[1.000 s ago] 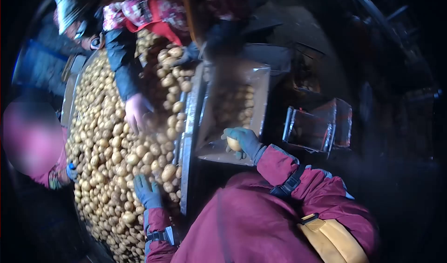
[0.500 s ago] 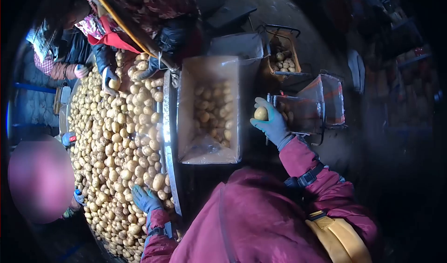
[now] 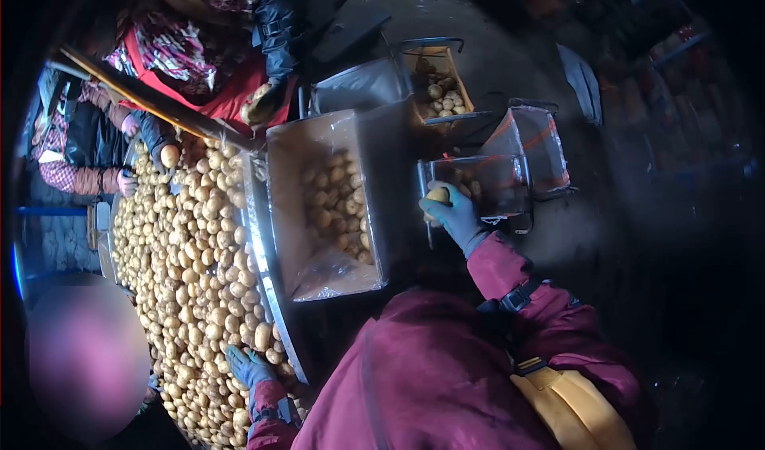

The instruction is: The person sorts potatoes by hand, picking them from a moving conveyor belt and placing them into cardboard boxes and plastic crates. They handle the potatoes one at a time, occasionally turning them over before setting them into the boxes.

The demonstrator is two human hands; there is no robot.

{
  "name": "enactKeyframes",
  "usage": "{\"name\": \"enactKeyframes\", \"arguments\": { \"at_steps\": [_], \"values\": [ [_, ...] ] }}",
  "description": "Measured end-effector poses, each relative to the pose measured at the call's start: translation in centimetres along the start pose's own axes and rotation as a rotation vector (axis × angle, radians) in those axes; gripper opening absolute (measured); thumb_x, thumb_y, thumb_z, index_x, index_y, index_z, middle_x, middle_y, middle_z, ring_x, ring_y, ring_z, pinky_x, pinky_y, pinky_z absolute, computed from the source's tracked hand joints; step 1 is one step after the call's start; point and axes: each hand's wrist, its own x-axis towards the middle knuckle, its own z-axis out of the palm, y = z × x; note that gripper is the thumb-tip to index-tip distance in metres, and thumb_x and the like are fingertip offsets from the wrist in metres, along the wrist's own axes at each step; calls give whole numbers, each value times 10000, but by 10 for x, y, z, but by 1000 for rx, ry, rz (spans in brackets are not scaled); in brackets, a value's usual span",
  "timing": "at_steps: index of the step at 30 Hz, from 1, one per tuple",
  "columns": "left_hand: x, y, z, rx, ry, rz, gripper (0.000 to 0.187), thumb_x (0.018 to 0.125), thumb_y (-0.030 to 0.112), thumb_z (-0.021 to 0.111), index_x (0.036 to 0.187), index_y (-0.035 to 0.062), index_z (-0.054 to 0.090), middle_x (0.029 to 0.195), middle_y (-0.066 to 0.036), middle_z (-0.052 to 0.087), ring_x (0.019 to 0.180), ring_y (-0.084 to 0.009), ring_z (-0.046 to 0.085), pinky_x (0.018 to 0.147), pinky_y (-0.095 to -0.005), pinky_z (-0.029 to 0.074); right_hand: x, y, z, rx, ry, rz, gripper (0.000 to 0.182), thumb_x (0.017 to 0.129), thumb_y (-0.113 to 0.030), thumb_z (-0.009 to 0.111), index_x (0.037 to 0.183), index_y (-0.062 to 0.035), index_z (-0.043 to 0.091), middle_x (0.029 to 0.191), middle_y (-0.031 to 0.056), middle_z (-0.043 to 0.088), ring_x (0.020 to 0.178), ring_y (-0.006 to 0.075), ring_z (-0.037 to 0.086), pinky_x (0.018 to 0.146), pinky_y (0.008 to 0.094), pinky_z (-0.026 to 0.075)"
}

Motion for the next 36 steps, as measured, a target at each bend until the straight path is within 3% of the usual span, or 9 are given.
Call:
{"name": "enactKeyframes", "arguments": {
  "at_steps": [3, 4, 10, 19, 21, 26, 28, 32, 36],
  "values": [
    [-2, 4, -12, -35, -37, 15, 616, 1071, 365, 458, 1580, 38, 339, 1635, -182, 339, 1499, -337, 336, 1241, -433, 257, -4, -12, -19, 376, -146, 438, 490, 962, -360, 711, 1281, -4, 605, 1126, 210, 701, 684, 287, 727, 592, 376, 619],
    [-1, 8, -17, -56, -77, -28, 615, 1071, 367, 453, 1578, 37, 344, 1646, -187, 313, 1517, -331, 304, 1249, -427, 240, -8, -11, -17, 384, -165, 474, 657, 998, -547, 567, 1299, 37, 589, 1110, 251, 711, 649, 302, 725, 547, 369, 606],
    [9, 15, -28, -131, -238, -129, 675, 1056, 301, 486, 1608, 5, 235, 1683, -171, 224, 1556, -297, 212, 1277, -371, 161, -15, -14, -22, 284, -442, 532, 762, 985, -674, 463, 1310, -3, 617, 910, 227, 727, 571, 287, 687, 480, 352, 554],
    [-1, 10, -28, -67, -155, -16, 658, 1048, 371, 495, 1582, 26, 326, 1642, -211, 308, 1520, -360, 288, 1260, -439, 211, 6, -29, -27, 189, -62, 558, 738, 928, -667, 589, 1238, 1, 629, 818, 183, 722, 554, 259, 686, 489, 337, 570],
    [0, 0, -7, -41, -85, 13, 662, 1022, 363, 527, 1563, 18, 365, 1618, -224, 349, 1506, -368, 316, 1249, -444, 235, 52, -7, -43, 341, 20, 447, 741, 935, -725, 526, 1164, -30, 643, 805, 158, 703, 541, 248, 639, 452, 305, 498],
    [5, 8, -11, -126, -148, -74, 670, 987, 394, 519, 1515, -10, 436, 1593, -234, 393, 1501, -368, 334, 1243, -461, 241, 112, -85, -49, 412, -31, 284, 775, 1000, -695, 413, 1444, -63, 492, 1340, 170, 633, 945, 317, 676, 817, 317, 581],
    [-3, 11, -8, -139, -65, -73, 672, 985, 410, 497, 1513, -2, 443, 1592, -234, 393, 1502, -367, 332, 1244, -473, 235, 106, -74, -14, 203, -125, 337, 821, 993, -702, 419, 1467, -34, 471, 1299, 197, 646, 825, 249, 679, 674, 314, 572],
    [-7, 18, -21, -219, 27, -39, 694, 974, 418, 506, 1528, 7, 423, 1599, -230, 378, 1501, -360, 330, 1251, -477, 217, 52, -40, 84, -36, -443, 511, 692, 1009, -620, 464, 1344, -28, 590, 934, 141, 727, 579, 221, 672, 493, 352, 536],
    [3, 28, -17, -305, 55, -45, 778, 938, 440, 616, 1538, -3, 393, 1602, -275, 339, 1497, -426, 307, 1247, -502, 208, -8, -29, 190, -102, -751, 705, 688, 1016, -574, 485, 1375, 4, 588, 960, 184, 697, 633, 177, 632, 610, 285, 541]
  ]
}}
